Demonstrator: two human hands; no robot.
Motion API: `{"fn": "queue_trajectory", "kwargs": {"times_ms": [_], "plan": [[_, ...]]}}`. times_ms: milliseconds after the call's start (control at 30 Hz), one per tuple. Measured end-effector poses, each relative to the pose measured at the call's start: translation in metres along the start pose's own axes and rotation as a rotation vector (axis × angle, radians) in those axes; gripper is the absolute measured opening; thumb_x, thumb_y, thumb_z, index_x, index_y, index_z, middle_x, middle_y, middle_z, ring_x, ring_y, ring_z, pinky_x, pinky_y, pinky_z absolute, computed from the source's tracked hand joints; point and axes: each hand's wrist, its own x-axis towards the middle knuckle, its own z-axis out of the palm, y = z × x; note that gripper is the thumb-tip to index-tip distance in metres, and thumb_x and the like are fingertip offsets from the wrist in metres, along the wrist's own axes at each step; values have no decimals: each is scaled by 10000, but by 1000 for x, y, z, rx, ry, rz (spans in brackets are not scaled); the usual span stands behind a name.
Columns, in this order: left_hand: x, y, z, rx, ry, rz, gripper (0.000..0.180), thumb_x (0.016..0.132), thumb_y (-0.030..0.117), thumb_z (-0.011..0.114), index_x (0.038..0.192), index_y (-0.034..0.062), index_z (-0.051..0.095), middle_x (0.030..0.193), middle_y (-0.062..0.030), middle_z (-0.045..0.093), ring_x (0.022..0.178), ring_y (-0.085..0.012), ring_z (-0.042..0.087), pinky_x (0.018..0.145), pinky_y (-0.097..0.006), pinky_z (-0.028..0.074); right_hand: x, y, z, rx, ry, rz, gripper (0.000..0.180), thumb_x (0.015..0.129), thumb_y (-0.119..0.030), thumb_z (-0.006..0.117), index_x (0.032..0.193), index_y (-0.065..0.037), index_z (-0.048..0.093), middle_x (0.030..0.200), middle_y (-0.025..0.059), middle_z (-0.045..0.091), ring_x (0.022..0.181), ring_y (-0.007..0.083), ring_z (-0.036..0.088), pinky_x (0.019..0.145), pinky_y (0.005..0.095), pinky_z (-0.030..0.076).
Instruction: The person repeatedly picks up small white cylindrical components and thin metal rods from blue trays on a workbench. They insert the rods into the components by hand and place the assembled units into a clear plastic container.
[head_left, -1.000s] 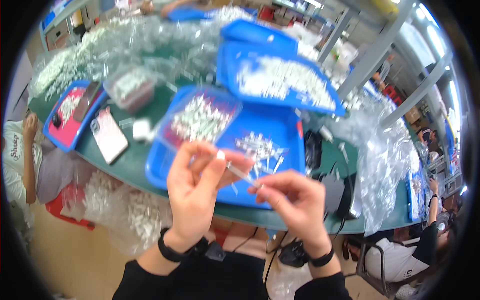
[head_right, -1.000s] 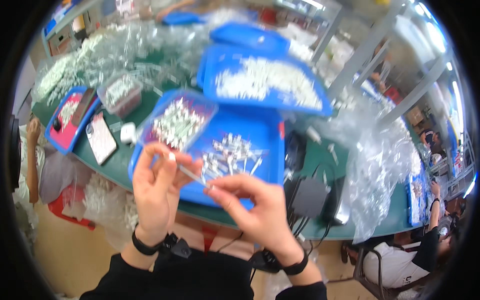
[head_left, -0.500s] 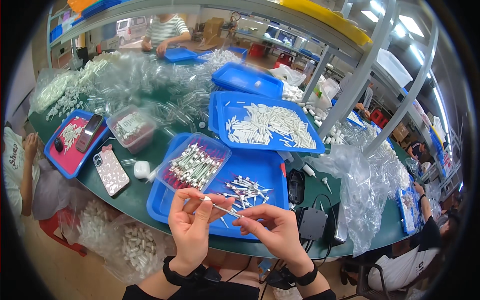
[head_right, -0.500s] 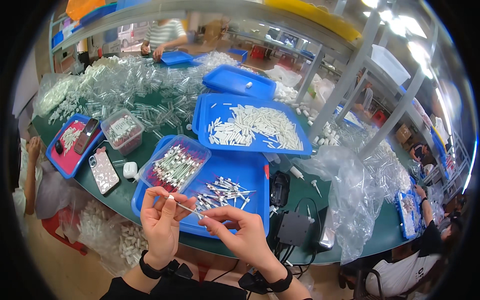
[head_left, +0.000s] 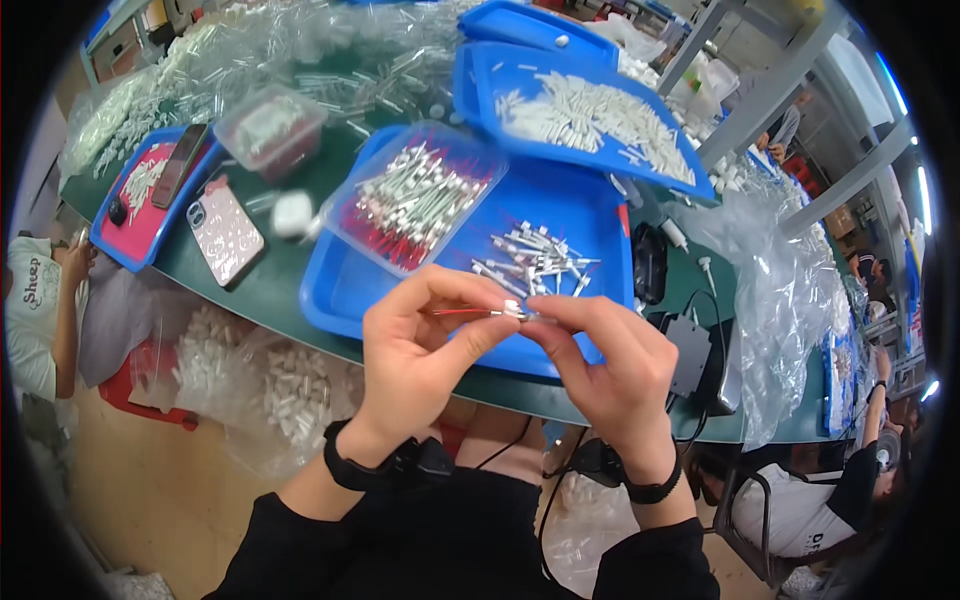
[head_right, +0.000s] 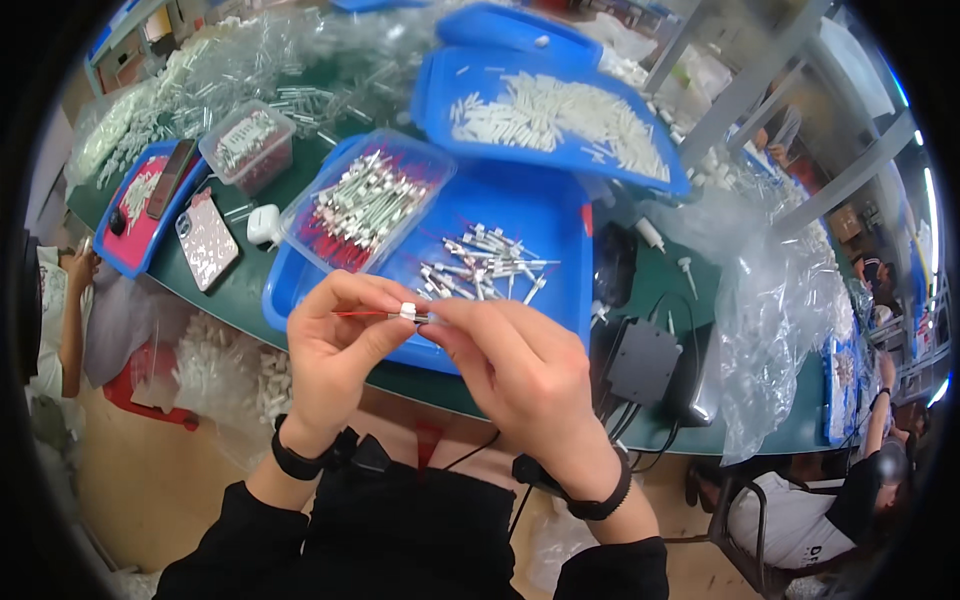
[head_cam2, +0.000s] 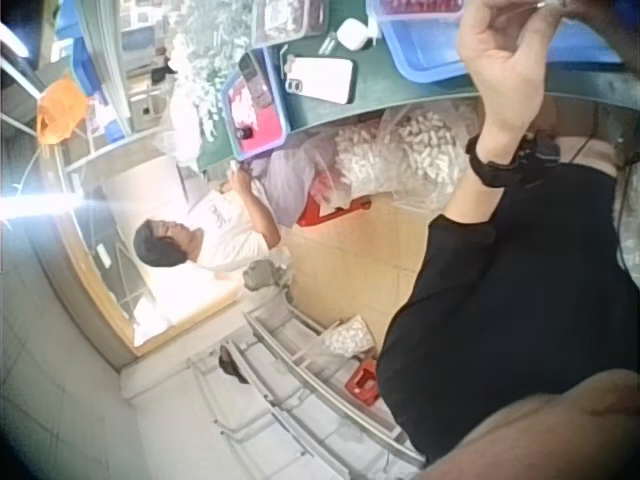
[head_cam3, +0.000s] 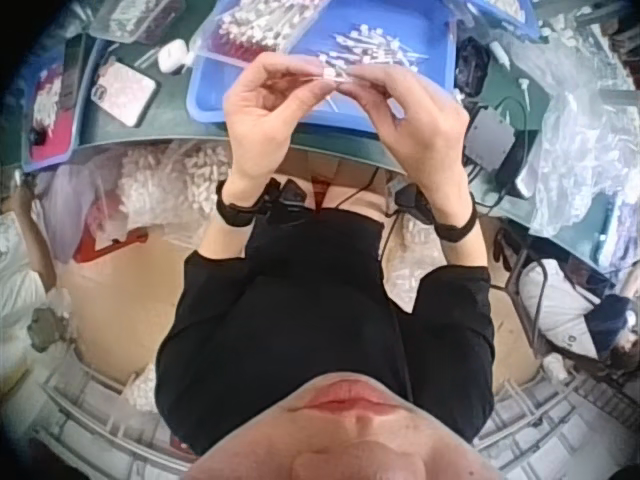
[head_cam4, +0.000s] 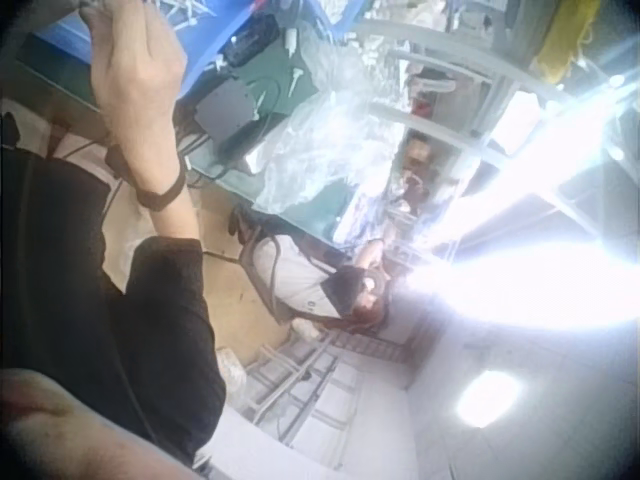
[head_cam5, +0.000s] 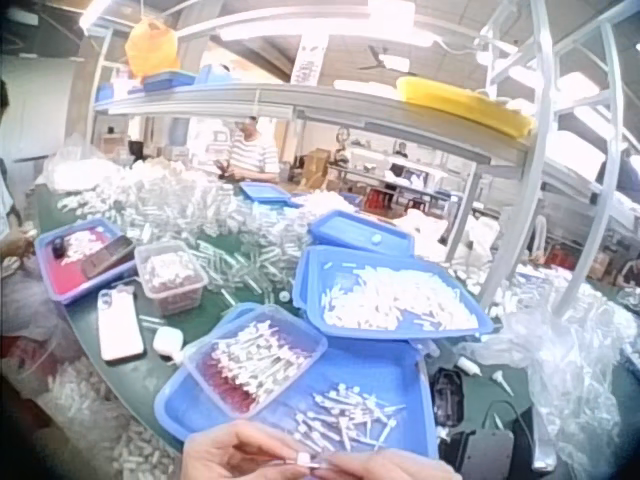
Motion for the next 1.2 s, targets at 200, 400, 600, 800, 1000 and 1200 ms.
{"fn": "queue_trajectory", "kwargs": {"times_ms": [200, 400, 600, 800, 1000, 1200], "plan": [[1, 8, -16, 154, -109, 28, 170, 727, -151, 689, 848, -40, 643, 859, -147, 648, 794, -168, 634, 691, -259, 510, -4, -2, -10, 62, -93, 48, 140, 761, -4, 714, 885, -32, 654, 735, 75, 650, 616, 209, 623, 551, 287, 489], [3, 8, -19, 198, -168, 52, 176, 709, -183, 674, 818, -48, 644, 845, -159, 645, 761, -188, 655, 670, -277, 558, -5, -5, -6, 154, -113, 144, 161, 745, -21, 733, 887, -46, 660, 761, 55, 675, 638, 187, 660, 583, 256, 510], [3, 9, -23, 222, -197, 68, 176, 711, -185, 670, 816, -45, 650, 843, -171, 653, 770, -201, 667, 679, -281, 567, -6, 4, -4, 201, -160, 142, 179, 737, -57, 756, 892, -59, 667, 771, 46, 684, 667, 175, 677, 597, 247, 517], [1, 8, -21, 171, -152, 70, 174, 715, -179, 674, 819, -41, 647, 861, -176, 662, 787, -212, 676, 703, -285, 554, -7, 3, -7, 203, -226, 145, 171, 742, -43, 749, 891, -59, 667, 806, 60, 686, 682, 181, 675, 601, 262, 523], [1, 9, -24, 215, -175, 89, 172, 712, -179, 676, 818, -47, 648, 847, -181, 668, 782, -209, 678, 693, -280, 550, -9, 0, -6, 105, -156, 37, 168, 741, 9, 717, 894, -25, 656, 809, 72, 677, 715, 213, 674, 636, 295, 541], [2, 16, -24, 241, -174, 101, 164, 700, -174, 685, 803, -48, 661, 825, -183, 672, 761, -212, 682, 666, -281, 552, -6, 4, -6, 92, -139, -210, 233, 705, 35, 699, 926, 7, 629, 840, 109, 682, 737, 233, 674, 757, 386, 554]]}}
